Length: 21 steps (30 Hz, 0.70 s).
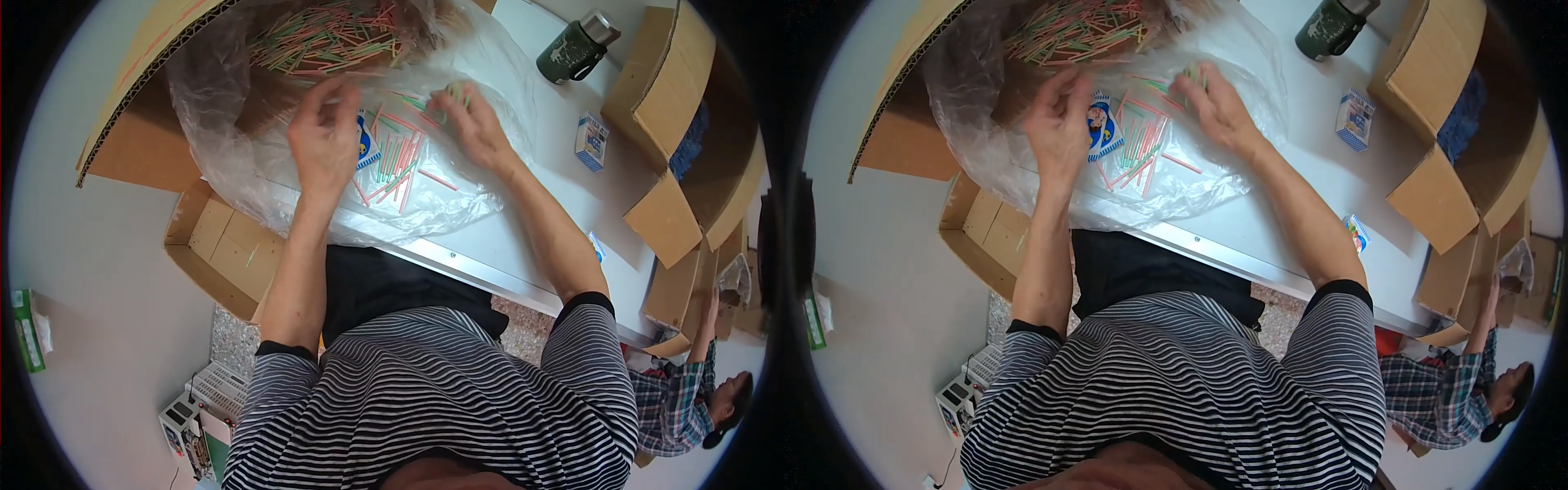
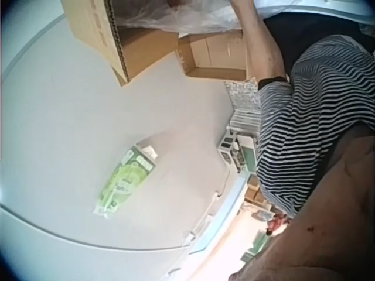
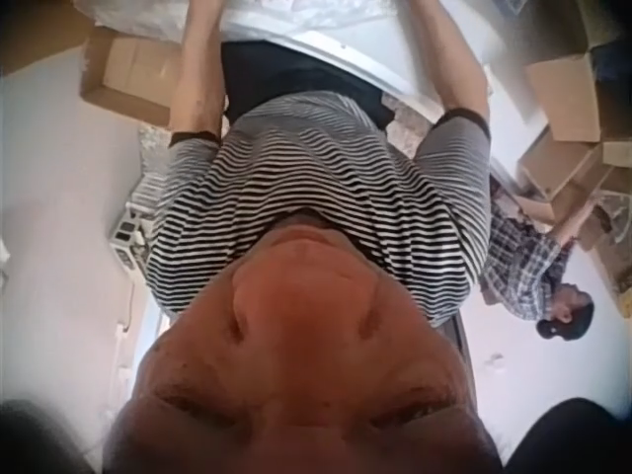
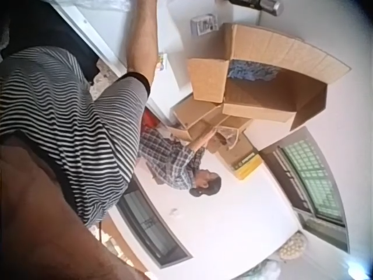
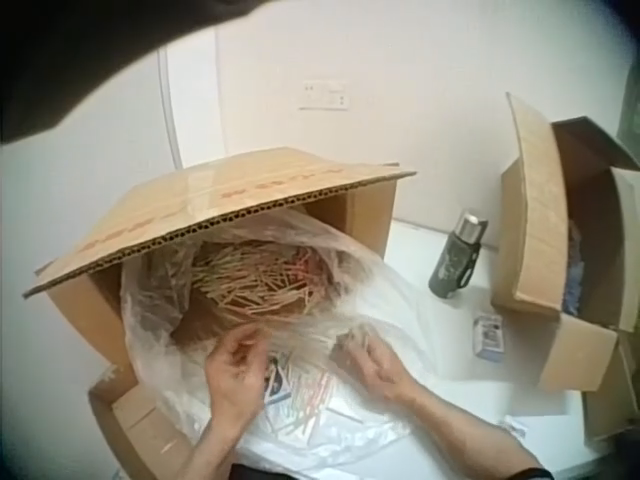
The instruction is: Counting and packaging small blue packets into boxes.
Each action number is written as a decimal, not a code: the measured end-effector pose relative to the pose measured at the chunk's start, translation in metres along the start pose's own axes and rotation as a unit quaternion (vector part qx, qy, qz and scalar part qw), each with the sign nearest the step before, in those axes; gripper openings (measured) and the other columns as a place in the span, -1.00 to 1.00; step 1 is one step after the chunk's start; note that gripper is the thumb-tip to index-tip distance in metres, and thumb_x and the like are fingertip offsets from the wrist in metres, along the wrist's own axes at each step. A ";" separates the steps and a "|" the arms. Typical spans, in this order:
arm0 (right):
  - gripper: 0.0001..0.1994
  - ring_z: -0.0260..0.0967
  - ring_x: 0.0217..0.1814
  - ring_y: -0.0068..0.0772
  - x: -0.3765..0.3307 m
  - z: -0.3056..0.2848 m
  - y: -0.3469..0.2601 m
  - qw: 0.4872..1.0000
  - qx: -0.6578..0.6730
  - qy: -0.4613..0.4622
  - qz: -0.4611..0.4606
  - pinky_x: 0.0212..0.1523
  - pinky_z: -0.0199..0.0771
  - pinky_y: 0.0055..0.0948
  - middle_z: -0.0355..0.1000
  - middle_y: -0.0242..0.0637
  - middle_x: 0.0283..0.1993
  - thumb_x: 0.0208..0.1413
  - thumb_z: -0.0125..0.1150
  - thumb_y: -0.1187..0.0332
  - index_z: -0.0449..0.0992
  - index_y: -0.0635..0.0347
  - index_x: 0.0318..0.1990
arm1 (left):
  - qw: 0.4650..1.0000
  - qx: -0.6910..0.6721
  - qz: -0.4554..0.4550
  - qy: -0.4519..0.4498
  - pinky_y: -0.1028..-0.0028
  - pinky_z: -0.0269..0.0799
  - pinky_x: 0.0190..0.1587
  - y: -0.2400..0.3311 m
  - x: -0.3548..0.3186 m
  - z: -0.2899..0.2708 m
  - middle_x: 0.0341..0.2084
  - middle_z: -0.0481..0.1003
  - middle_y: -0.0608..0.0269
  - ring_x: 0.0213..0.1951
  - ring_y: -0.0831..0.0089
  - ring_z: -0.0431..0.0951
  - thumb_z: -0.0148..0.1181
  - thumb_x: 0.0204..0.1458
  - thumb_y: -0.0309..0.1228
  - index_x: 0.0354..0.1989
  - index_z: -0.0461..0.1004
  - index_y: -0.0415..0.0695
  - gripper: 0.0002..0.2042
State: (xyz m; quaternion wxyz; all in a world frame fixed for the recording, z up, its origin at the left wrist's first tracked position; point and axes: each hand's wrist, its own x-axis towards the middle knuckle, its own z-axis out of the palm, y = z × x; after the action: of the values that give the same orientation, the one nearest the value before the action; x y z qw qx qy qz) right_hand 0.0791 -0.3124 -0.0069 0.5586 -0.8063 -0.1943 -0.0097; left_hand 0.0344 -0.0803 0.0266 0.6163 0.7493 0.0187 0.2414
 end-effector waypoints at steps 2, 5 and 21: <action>-0.68 0.41 0.06 -0.46 -0.008 0.000 0.015 0.999 -0.024 -0.043 0.011 0.08 0.37 -0.45 0.53 -0.21 -0.13 0.42 -0.03 0.17 0.41 0.32 -0.09 | 0.998 0.054 -0.017 0.028 0.53 0.48 -0.31 0.000 -0.009 -0.009 -0.35 0.63 0.16 -0.41 0.55 0.60 0.30 0.14 -0.35 -0.13 0.58 -0.28 -0.76; -0.70 0.42 -0.03 -0.41 -0.014 0.004 0.014 0.994 -0.097 -0.019 -0.036 0.10 0.37 -0.47 0.53 -0.16 -0.09 0.41 -0.01 0.18 0.41 0.30 -0.09 | 0.989 0.122 -0.083 0.009 0.40 0.52 -0.33 0.011 -0.028 -0.013 -0.40 0.64 0.09 -0.45 0.37 0.64 0.29 0.13 -0.30 -0.25 0.60 -0.27 -0.76; -0.67 0.52 0.03 0.03 0.020 -0.009 -0.010 0.903 0.370 0.134 0.174 0.14 0.50 -0.10 0.54 0.03 -0.17 0.45 -0.18 0.17 0.31 0.34 -0.08 | 0.975 0.159 -0.037 -0.151 0.18 0.52 -0.31 0.013 -0.045 0.041 -0.38 0.60 -0.07 -0.36 0.08 0.64 0.23 0.13 -0.07 -0.24 0.58 -0.28 -0.58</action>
State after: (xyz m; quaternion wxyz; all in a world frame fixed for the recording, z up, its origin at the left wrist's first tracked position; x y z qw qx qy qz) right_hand 0.0964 -0.3115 0.0103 0.8304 -0.5536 0.0361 0.0521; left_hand 0.0072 -0.1350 0.0184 0.4931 0.8646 -0.0088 0.0966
